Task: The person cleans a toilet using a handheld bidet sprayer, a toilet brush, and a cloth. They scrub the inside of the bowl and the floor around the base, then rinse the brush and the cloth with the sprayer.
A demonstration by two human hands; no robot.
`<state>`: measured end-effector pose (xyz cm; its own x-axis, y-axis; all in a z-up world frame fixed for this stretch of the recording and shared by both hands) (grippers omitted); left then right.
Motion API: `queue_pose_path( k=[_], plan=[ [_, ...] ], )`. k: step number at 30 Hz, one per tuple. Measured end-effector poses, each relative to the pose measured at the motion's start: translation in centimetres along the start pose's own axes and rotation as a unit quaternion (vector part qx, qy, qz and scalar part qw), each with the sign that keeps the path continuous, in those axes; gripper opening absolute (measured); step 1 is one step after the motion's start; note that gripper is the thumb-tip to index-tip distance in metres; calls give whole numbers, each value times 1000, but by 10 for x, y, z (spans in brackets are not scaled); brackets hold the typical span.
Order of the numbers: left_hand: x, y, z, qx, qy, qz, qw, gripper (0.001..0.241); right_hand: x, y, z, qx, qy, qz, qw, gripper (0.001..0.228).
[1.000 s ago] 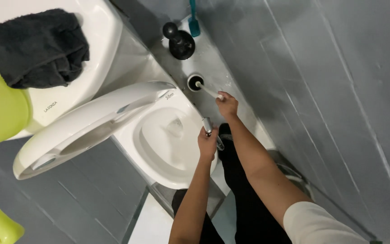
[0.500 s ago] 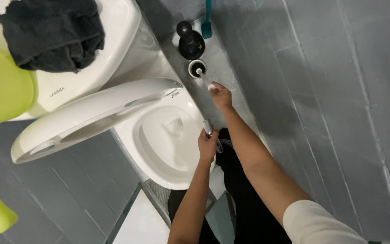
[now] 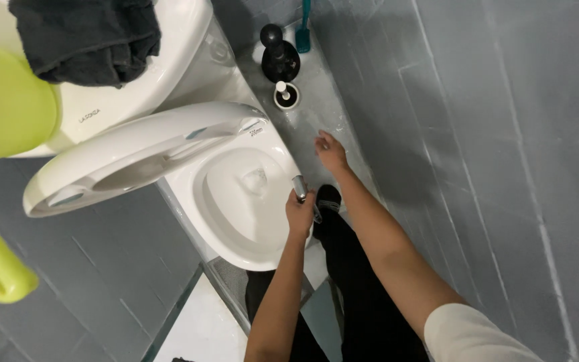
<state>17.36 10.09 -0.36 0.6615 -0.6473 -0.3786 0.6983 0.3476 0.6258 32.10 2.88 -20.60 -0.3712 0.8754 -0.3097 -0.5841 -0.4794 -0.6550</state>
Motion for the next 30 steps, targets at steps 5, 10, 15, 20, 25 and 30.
queue_pose_path(
  k=[5,10,15,20,25,30],
  plan=[
    [-6,-18,12,-1,-13,-2,1000,26,-29,43,59,51,-10,25,998,50],
    [-6,-17,36,-4,-55,-55,997,46,-71,-32,196,108,-55,-6,993,61],
    [-23,20,86,15,-141,-154,978,76,-81,-43,267,185,-79,-176,964,76],
    [-67,8,103,13,-149,-190,970,86,-70,-39,316,194,-91,-208,954,77],
    [-146,-6,117,19,-135,-188,973,84,-26,-58,394,214,-81,-184,956,79],
    [-242,-12,124,43,-114,-215,969,79,29,-93,471,177,-138,-171,959,68]
  ],
)
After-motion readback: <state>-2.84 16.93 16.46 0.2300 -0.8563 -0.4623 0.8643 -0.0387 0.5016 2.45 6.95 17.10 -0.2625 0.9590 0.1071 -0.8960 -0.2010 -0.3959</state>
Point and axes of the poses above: each hand's wrist, its own z-axis away from the middle knuckle, its own x-axis out of the palm, y = z × x, the point moved 2 cm from there along -z, towards the middle knuckle, and after that the axes turned 10 degrees about y, right-handed, at the moved point
